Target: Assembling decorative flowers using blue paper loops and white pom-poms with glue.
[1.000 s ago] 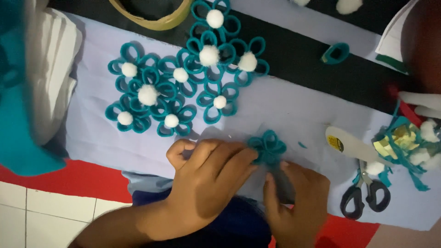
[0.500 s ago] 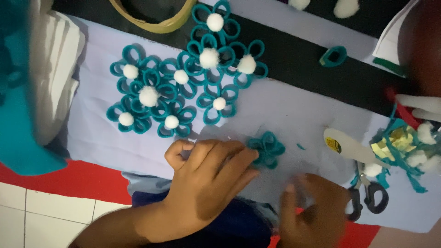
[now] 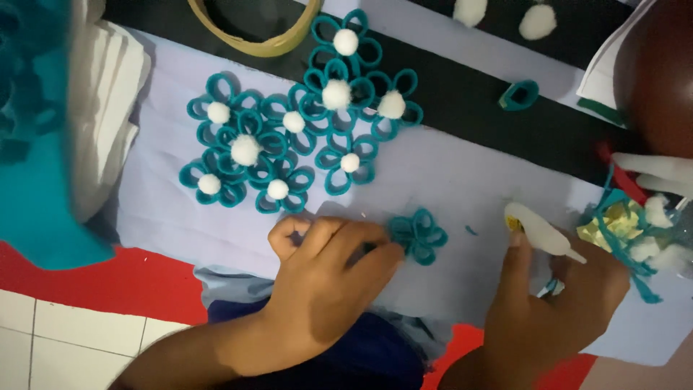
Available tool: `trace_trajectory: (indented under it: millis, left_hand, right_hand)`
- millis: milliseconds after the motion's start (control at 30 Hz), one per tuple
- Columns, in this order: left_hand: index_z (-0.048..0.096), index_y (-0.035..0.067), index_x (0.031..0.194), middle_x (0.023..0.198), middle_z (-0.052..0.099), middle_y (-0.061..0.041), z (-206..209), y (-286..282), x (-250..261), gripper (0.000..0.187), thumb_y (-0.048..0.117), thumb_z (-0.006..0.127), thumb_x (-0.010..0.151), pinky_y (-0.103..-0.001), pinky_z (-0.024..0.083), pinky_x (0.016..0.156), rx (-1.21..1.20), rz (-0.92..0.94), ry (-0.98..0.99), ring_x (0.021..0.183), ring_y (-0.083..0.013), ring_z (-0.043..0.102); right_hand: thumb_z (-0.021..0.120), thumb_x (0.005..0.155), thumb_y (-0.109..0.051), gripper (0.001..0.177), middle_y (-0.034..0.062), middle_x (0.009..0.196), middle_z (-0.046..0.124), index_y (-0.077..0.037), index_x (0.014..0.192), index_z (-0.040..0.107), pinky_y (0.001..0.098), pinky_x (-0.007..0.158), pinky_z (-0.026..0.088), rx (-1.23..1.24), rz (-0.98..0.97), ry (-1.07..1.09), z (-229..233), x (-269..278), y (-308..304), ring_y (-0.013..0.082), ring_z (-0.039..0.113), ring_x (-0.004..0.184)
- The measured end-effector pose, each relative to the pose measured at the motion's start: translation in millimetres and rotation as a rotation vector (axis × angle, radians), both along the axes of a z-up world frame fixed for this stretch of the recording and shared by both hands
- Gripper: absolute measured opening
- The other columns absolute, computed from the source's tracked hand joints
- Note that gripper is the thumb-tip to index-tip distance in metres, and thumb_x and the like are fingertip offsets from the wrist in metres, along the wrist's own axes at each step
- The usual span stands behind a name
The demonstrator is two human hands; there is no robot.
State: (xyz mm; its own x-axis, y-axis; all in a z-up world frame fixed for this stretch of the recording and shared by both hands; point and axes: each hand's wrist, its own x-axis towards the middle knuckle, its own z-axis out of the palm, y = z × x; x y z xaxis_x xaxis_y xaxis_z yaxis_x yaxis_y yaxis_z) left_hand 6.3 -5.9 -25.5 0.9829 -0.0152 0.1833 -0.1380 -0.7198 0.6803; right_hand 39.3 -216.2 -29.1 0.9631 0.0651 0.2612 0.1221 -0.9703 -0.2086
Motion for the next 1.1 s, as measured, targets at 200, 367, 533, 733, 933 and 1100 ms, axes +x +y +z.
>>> trace_trajectory:
  millis: [200, 367, 533, 733, 933, 1100]
  left_hand:
    - [0.078, 0.015, 0.105, 0.109, 0.066, -0.002, 4, 9, 2, 0.017, 0.017, 0.078, 0.088, -0.047, 0.021, 0.093, -0.153, -0.028, 0.063, 0.101, -0.0193, 0.052]
    - [0.076, 0.017, 0.100, 0.108, 0.065, -0.001, 18, 15, 3, 0.014, 0.017, 0.078, 0.086, -0.045, 0.025, 0.095, -0.311, -0.062, 0.093, 0.098, -0.0161, 0.056]
    - [0.075, 0.016, 0.095, 0.102, 0.068, -0.001, 25, 16, 5, 0.011, 0.021, 0.078, 0.086, -0.037, 0.031, 0.091, -0.517, -0.101, 0.190, 0.098, -0.0164, 0.060]
    - [0.072, 0.016, 0.095, 0.100, 0.069, 0.001, 25, 16, 5, 0.013, 0.021, 0.079, 0.085, -0.037, 0.033, 0.094, -0.604, -0.124, 0.231, 0.103, -0.0160, 0.064]
    - [0.075, 0.014, 0.099, 0.105, 0.068, -0.002, 24, 20, 8, 0.013, 0.020, 0.078, 0.087, -0.039, 0.030, 0.092, -0.354, -0.044, 0.093, 0.098, -0.0164, 0.058]
    - [0.075, 0.017, 0.103, 0.113, 0.064, 0.002, 13, 14, 7, 0.018, 0.015, 0.080, 0.086, -0.042, 0.025, 0.088, 0.013, 0.100, -0.062, 0.092, -0.0152, 0.050]
  right_hand:
    - [0.076, 0.106, 0.011, 0.025, 0.0304, 0.127, 0.053, 0.012, 0.118, 0.054, 0.0465, 0.094, 0.039, 0.077, 0.069, -0.057, 8, -3, 5, 0.0388, 0.047, 0.111]
    - [0.044, 0.094, 0.006, 0.024, 0.0448, 0.129, 0.057, 0.008, 0.115, 0.031, 0.0533, 0.099, 0.063, 0.795, 0.102, 0.222, 24, -14, -10, 0.0462, 0.071, 0.098]
    - [0.062, 0.099, -0.017, 0.032, 0.0263, 0.116, 0.065, 0.002, 0.123, 0.054, 0.0417, 0.082, 0.056, 1.476, 0.032, 0.490, 14, -31, -54, 0.0292, 0.067, 0.090]
    - [0.073, 0.105, -0.027, 0.025, 0.0127, 0.085, 0.066, -0.005, 0.115, 0.066, 0.0306, 0.049, 0.048, 1.631, 0.160, 0.667, 26, -19, -60, 0.0166, 0.061, 0.057]
    - [0.058, 0.097, -0.018, 0.017, 0.0051, 0.086, 0.059, -0.014, 0.113, 0.055, 0.0210, 0.050, 0.046, 1.063, 0.015, 0.532, 31, -27, -52, 0.0082, 0.052, 0.060]
    - [0.064, 0.112, -0.025, 0.025, 0.0155, 0.102, 0.066, -0.002, 0.123, 0.065, 0.0237, 0.045, 0.050, 1.781, 0.161, 0.684, 13, -18, -63, 0.0124, 0.057, 0.050]
